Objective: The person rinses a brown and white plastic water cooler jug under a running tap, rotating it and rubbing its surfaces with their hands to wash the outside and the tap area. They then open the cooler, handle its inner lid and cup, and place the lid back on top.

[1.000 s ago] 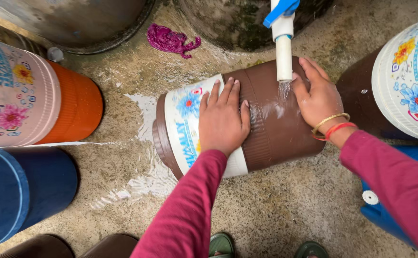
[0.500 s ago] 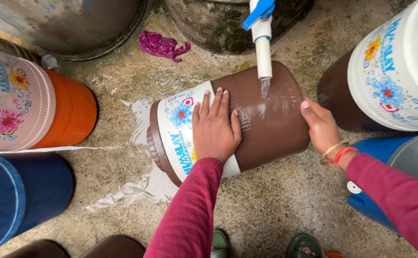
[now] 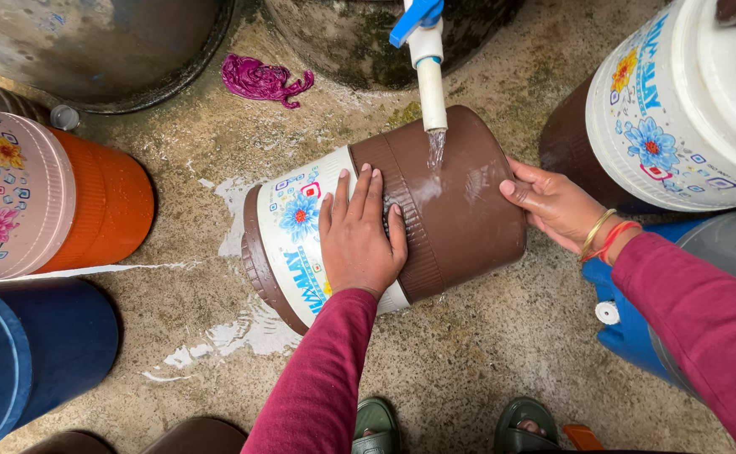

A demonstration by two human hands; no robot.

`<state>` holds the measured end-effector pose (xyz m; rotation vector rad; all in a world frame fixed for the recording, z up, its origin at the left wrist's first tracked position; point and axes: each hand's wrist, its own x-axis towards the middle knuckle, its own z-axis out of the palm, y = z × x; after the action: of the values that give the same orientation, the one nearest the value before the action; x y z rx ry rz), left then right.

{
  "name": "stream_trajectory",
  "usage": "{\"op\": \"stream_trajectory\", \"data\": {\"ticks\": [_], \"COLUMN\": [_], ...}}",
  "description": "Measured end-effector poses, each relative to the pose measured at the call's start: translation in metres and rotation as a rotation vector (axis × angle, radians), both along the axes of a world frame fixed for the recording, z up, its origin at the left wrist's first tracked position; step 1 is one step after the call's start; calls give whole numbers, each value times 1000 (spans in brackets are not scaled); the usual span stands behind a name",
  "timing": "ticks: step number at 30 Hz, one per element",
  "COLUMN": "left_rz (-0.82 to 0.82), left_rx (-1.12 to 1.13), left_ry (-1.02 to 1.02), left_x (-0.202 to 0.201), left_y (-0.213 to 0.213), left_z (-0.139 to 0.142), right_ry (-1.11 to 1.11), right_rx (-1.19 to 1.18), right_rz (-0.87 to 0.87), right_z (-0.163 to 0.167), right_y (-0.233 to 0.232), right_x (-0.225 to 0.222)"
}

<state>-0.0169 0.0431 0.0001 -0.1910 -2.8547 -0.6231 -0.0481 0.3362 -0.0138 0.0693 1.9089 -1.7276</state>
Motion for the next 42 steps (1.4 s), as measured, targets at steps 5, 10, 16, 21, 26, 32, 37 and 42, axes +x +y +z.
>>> {"op": "stream_trajectory", "data": {"ticks": [5, 10, 16, 21, 26, 32, 37, 42], "left_rz": [6, -14, -48, -66, -49, -45, -76, -91], "left_rx": [10, 19, 35, 12, -26, -48, -37, -2], "left_ry": [2, -12, -48, -24, 15, -11, 10, -2], "left_x": [-21, -50, -72, -66, -49, -22, 31, 2], "left_y": [-7, -16, -22, -21, -18, -8, 4, -8], "left_z": [0, -6, -8, -7, -5, 4, 5, -4], "right_ry": [368, 369, 467, 390, -78, 1065, 620, 760], "right_rx": [758, 883, 829, 600, 724, 1307, 1115, 1185], "right_rz": [184, 245, 184, -80, -274, 79, 421, 420], "right_z": [-2, 1, -3, -1, 4, 26, 29, 23], "right_y": [-6, -9, -14, -34, -66, -97, -121, -133], "right_x": [26, 20, 21, 10, -33, -10, -49, -47]}}
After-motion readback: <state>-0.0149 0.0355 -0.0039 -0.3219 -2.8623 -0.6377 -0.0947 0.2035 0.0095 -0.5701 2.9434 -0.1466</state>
